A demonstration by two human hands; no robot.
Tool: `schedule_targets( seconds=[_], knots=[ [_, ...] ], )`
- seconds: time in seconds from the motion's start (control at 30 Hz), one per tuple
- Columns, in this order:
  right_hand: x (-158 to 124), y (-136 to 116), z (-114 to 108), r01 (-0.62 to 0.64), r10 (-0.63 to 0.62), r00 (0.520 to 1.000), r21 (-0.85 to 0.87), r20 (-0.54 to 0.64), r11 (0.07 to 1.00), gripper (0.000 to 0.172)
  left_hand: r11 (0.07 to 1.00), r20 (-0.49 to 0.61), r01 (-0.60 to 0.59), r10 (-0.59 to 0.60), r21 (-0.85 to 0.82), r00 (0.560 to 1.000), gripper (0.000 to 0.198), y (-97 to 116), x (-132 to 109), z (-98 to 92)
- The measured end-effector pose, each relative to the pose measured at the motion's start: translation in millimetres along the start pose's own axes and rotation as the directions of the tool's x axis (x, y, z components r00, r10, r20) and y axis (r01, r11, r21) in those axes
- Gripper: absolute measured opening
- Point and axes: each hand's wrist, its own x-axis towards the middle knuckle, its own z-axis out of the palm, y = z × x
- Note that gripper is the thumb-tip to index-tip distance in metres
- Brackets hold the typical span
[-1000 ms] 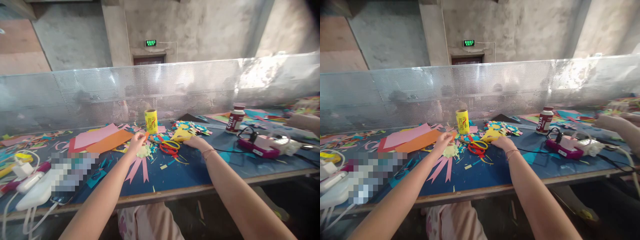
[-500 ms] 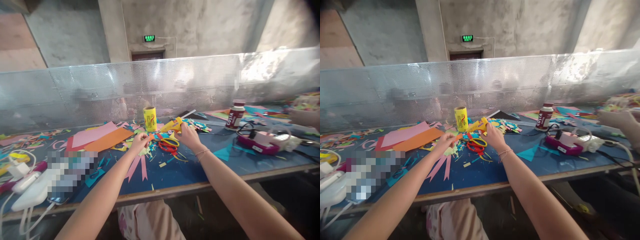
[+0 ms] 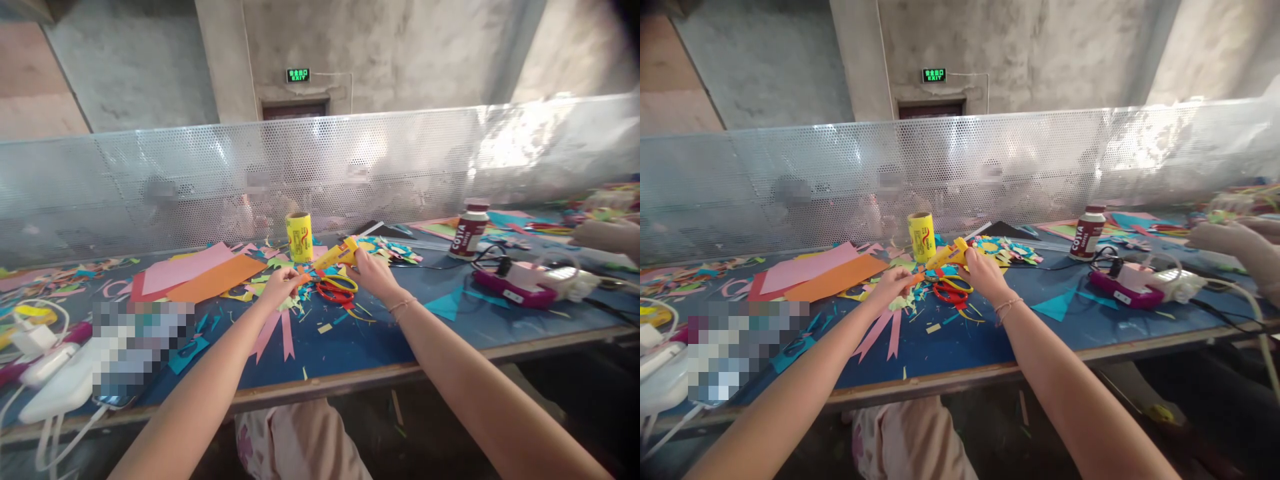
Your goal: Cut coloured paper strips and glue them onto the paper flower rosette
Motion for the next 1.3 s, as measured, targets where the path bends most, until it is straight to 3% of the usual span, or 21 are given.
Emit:
schedule_targets(
  seconds=[0.9, 1.1, 1.3],
  knots=[
    [0, -3, -10, -0.016, 0.016, 0.996, -0.001, 0.091, 1.000, 0.016, 1.000, -0.034, 0.002, -0.002, -0.012, 0.999, 0.020, 1, 1, -3.9],
    [1, -6, -4, -0.141, 0.137, 0.986, 0.032, 0.099, 0.990, 0.029, 0.998, -0.042, 0.021, -0.024, -0.067, 0.999, 0.017, 4, 1, -4.1],
    [1, 5, 17, -0.374, 0.364, 0.926, 0.106, 0.103, 0.921, 0.050, 0.993, -0.107, 0.011, -0.023, -0.117, 0.994, 0.022, 0, 5, -10.4]
  ],
)
